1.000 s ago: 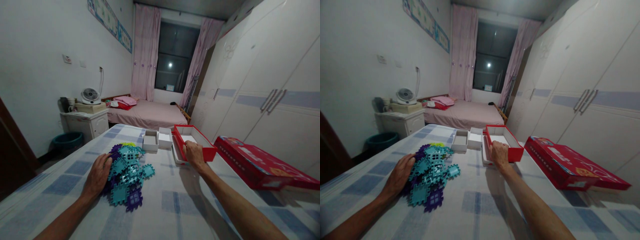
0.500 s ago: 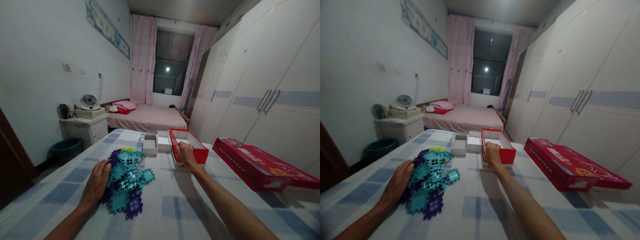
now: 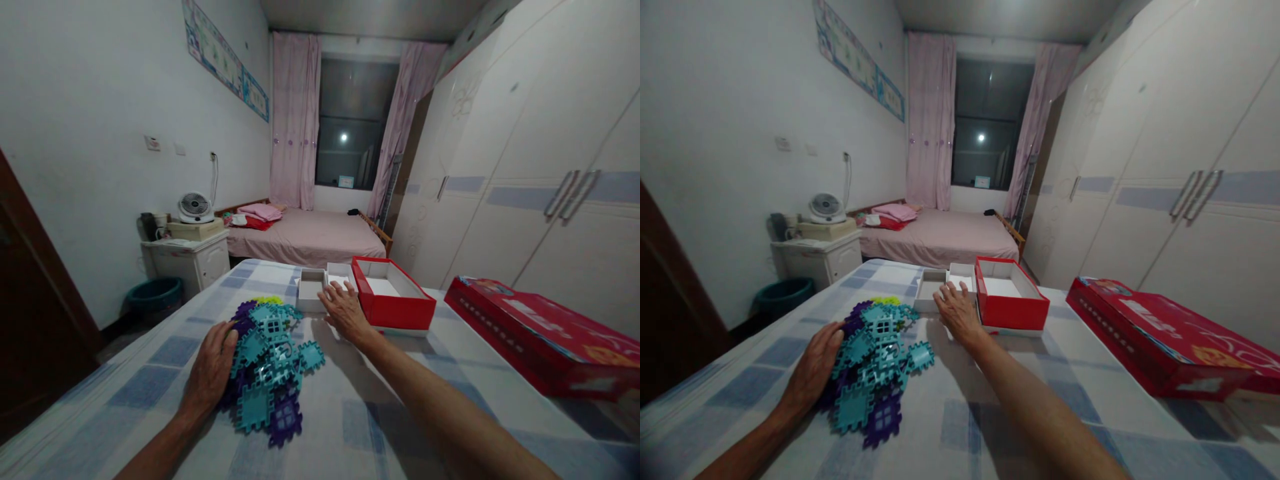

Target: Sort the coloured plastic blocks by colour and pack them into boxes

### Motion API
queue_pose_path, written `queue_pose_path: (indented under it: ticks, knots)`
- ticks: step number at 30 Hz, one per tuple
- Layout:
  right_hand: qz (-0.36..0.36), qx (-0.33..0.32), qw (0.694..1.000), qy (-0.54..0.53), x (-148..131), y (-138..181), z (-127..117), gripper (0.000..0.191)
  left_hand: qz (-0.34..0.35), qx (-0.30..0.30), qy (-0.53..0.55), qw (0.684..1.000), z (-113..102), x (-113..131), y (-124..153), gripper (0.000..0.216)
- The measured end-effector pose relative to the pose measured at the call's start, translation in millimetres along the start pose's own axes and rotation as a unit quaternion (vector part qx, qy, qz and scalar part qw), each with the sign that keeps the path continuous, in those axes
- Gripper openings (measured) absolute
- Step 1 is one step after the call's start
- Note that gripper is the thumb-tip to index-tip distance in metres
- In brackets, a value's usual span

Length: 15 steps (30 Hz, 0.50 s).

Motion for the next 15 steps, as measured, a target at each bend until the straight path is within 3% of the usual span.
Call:
queue_pose_path:
  ticks: [3, 7, 13, 15]
  knots:
    - [0.013, -0.028, 1.0, 0.008, -3, -14, 25, 0.03, 0.005, 0.001, 0.005, 1.0, 0, 1, 1, 0.052]
    - [0.035, -0.041, 0.999, -0.003, -7, -31, 44, 0.025, 0.002, 0.002, 0.011, 1.0, 0, 2, 1, 0.051]
    - [0.107, -0.041, 0.993, -0.032, -15, -46, 48, 0.021, -0.004, -0.011, 0.007, 1.0, 3, 0, 1, 0.055]
    - [0.133, -0.038, 0.99, -0.041, -12, -43, 41, 0.028, -0.004, -0.009, -0.001, 1.0, 3, -1, 1, 0.055]
Point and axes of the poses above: each hand's wrist, its own y-axis away from the middle knuckle, its own z-axis out of the palm, x = y × z, the point moved 9 cm from there along -y, towards the middle knuckle, and after that the axes turned 11 degrees about z, right-handed, at the moved point
